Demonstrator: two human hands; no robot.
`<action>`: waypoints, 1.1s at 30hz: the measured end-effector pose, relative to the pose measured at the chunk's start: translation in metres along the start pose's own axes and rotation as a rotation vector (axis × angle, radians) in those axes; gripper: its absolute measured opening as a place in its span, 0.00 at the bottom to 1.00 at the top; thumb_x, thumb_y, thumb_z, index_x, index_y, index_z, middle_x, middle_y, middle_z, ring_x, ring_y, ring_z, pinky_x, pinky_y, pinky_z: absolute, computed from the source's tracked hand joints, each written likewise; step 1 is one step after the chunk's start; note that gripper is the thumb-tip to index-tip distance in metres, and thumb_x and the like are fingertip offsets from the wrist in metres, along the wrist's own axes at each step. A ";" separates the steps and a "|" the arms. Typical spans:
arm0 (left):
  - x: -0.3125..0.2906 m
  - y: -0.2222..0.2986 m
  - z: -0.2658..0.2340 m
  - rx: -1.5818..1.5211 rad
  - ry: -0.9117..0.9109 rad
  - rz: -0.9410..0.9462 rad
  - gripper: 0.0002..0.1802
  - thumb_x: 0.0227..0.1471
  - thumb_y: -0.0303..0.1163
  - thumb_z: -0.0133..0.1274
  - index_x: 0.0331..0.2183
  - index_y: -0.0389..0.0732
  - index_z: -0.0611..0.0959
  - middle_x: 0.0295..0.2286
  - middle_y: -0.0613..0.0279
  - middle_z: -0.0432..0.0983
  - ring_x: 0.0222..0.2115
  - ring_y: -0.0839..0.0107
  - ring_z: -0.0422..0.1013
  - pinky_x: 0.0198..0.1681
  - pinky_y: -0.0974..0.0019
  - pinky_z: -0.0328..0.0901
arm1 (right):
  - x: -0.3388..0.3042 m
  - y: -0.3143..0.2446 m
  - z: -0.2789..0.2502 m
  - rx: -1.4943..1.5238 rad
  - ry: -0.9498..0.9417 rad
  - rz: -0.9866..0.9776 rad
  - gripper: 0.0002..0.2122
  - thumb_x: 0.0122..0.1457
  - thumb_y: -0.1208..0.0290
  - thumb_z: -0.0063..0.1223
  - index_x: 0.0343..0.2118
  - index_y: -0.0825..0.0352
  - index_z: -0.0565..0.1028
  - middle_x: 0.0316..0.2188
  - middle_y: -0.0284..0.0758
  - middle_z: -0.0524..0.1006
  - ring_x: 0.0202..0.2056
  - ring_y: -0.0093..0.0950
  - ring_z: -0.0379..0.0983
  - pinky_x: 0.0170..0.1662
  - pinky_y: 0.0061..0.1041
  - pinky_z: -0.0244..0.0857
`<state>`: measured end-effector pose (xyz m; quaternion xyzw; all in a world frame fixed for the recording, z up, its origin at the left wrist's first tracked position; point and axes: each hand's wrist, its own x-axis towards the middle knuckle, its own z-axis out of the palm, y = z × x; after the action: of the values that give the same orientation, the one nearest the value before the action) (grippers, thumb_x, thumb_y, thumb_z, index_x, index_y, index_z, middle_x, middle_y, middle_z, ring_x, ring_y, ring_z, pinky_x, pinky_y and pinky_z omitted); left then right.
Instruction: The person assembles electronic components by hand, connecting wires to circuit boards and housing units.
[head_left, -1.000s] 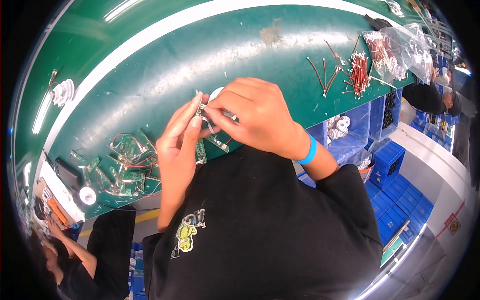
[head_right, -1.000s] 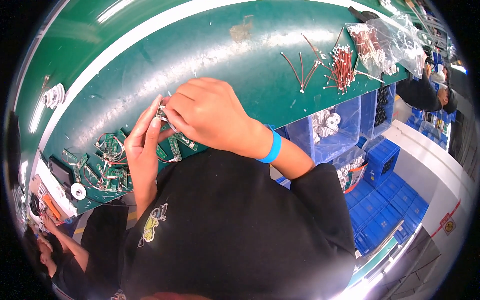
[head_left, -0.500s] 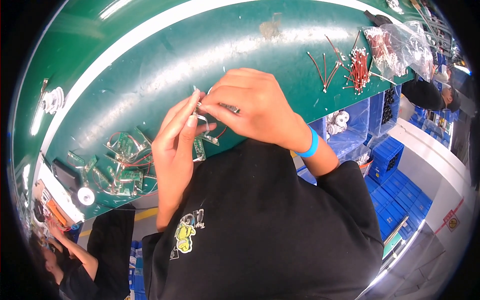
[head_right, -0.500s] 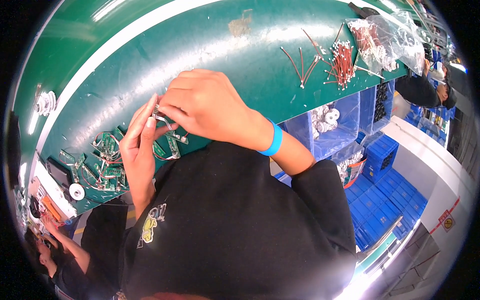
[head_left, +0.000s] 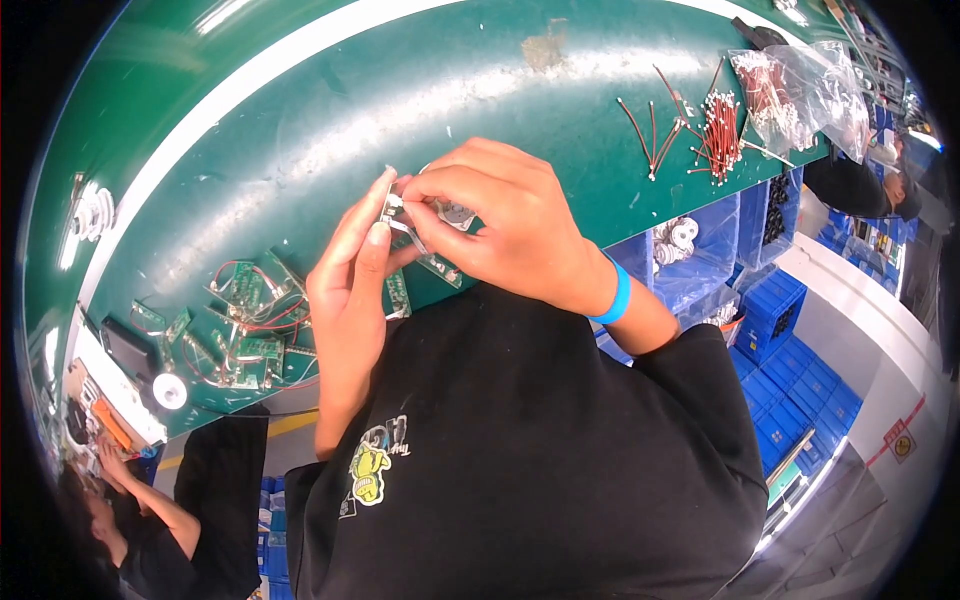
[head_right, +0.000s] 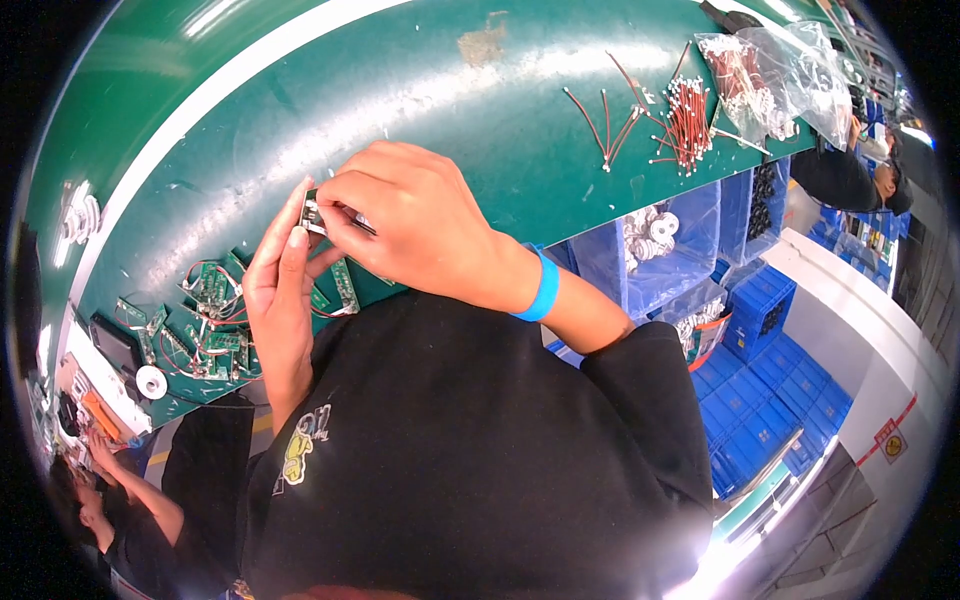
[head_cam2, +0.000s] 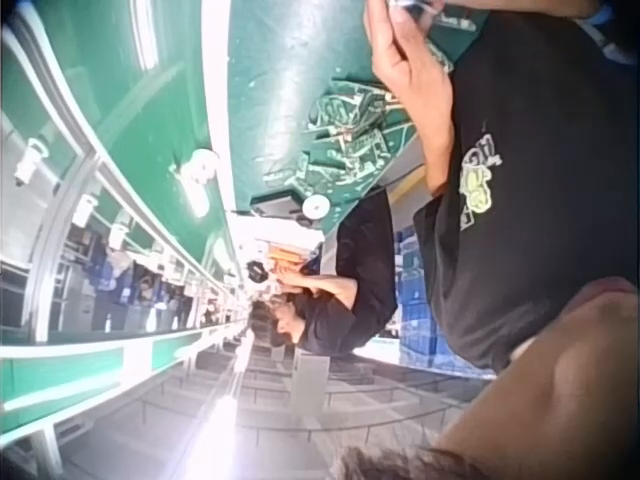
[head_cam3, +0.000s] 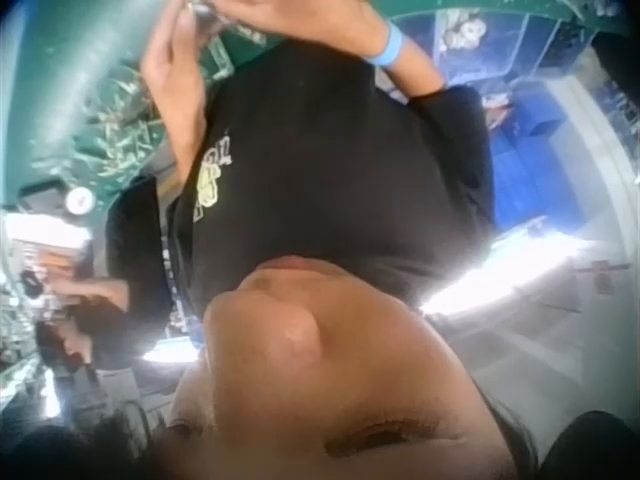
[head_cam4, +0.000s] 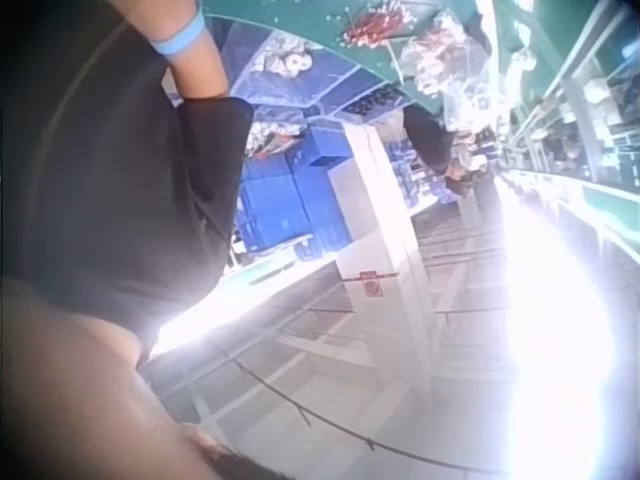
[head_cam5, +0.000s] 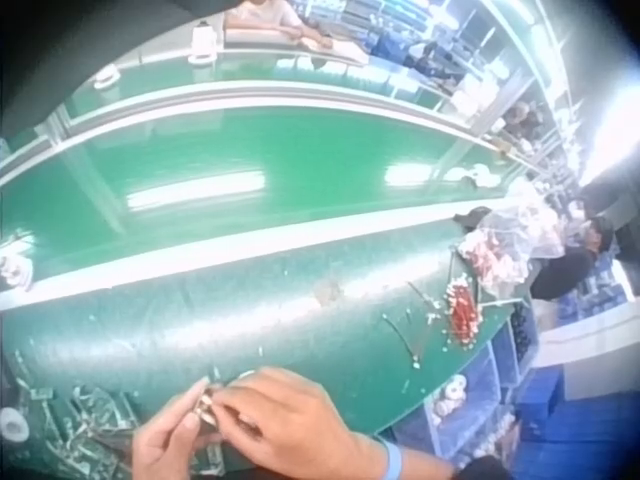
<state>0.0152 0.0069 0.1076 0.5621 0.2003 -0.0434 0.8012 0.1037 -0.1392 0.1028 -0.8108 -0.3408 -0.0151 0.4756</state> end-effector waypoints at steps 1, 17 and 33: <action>-0.001 0.000 0.002 0.016 0.025 -0.014 0.21 0.65 0.28 0.41 0.57 0.31 0.69 0.52 0.52 0.70 0.49 0.69 0.70 0.48 0.64 0.72 | 0.000 0.001 0.001 -0.010 0.002 -0.012 0.08 0.43 0.83 0.63 0.28 0.67 0.78 0.25 0.33 0.79 0.25 0.29 0.75 0.27 0.25 0.68; 0.005 0.003 -0.006 0.078 -0.002 0.006 0.21 0.65 0.28 0.41 0.56 0.32 0.71 0.52 0.50 0.70 0.47 0.67 0.72 0.42 0.67 0.74 | 0.007 0.012 -0.002 0.032 0.058 -0.102 0.05 0.46 0.79 0.63 0.27 0.67 0.78 0.25 0.34 0.78 0.27 0.32 0.74 0.32 0.29 0.69; 0.013 -0.008 -0.048 -0.326 -0.118 -0.270 0.32 0.62 0.33 0.45 0.63 0.34 0.57 0.44 0.57 0.69 0.35 0.73 0.67 0.34 0.74 0.64 | -0.110 0.016 -0.014 0.130 0.605 0.294 0.10 0.57 0.83 0.56 0.42 0.72 0.80 0.34 0.37 0.82 0.28 0.23 0.76 0.31 0.16 0.68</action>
<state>0.0116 0.0500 0.0818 0.3899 0.2307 -0.1501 0.8787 0.0329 -0.2146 0.0600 -0.7782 -0.0643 -0.1645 0.6027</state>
